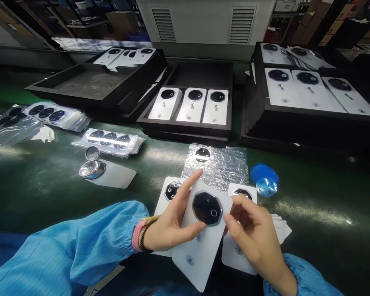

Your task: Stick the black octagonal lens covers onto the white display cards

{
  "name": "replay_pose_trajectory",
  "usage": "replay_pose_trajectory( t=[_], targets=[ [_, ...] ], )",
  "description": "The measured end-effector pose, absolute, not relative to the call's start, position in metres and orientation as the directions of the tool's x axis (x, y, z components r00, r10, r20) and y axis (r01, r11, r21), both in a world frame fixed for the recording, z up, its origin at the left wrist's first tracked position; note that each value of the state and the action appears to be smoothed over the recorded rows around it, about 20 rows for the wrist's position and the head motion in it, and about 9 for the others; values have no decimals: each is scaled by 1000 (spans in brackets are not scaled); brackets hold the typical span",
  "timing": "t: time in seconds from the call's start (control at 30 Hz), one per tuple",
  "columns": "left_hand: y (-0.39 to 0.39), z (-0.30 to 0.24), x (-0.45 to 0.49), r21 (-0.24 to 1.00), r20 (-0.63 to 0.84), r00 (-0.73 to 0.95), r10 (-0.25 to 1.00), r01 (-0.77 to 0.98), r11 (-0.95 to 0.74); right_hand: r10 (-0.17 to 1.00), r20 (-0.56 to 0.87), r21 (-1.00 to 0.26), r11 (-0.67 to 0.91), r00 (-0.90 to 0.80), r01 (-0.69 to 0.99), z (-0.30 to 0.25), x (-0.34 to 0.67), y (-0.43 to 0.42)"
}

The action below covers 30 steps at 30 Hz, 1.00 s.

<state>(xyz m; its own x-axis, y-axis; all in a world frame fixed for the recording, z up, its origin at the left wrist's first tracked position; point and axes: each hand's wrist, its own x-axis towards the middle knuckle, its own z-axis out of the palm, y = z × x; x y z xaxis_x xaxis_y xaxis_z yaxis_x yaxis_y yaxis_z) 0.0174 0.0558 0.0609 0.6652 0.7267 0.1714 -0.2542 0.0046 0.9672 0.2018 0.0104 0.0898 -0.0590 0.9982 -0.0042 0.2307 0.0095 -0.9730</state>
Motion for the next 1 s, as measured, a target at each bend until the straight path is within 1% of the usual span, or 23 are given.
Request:
replay_pose_trajectory(
  t=[0.1, 0.27, 0.47, 0.53, 0.63, 0.73, 0.8, 0.9, 1.0],
  targets=[
    [55, 66, 18, 958, 119, 704, 701, -267, 105, 992, -67, -983, -47, -109, 177, 92, 202, 9],
    [55, 69, 19, 958, 103, 718, 688, -258, 125, 985, -98, -988, -78, -145, 133, 94, 204, 7],
    [54, 70, 18, 951, 78, 746, 661, -255, 175, 984, -110, -982, -87, -136, 165, 95, 205, 7],
    [54, 69, 18, 959, 99, 747, 658, -249, 139, 986, -101, -977, -73, -135, 199, 97, 204, 8],
    [55, 68, 18, 976, 144, 739, 658, -215, 27, 992, -58, -970, -29, -116, 243, 101, 202, 7],
    [55, 69, 17, 981, 188, 735, 651, -175, -85, 998, -9, -961, 7, -57, 276, 104, 201, 5],
    [57, 72, 17, 977, 212, 738, 641, -155, -145, 1000, -7, -952, -1, -18, 306, 105, 201, 4],
    [61, 78, 17, 974, 213, 756, 619, -117, -194, 997, -47, -940, -21, -67, 340, 108, 204, 6],
    [66, 83, 17, 976, 191, 783, 591, -87, -200, 986, -92, -943, -43, -136, 330, 109, 208, 10]
  ],
)
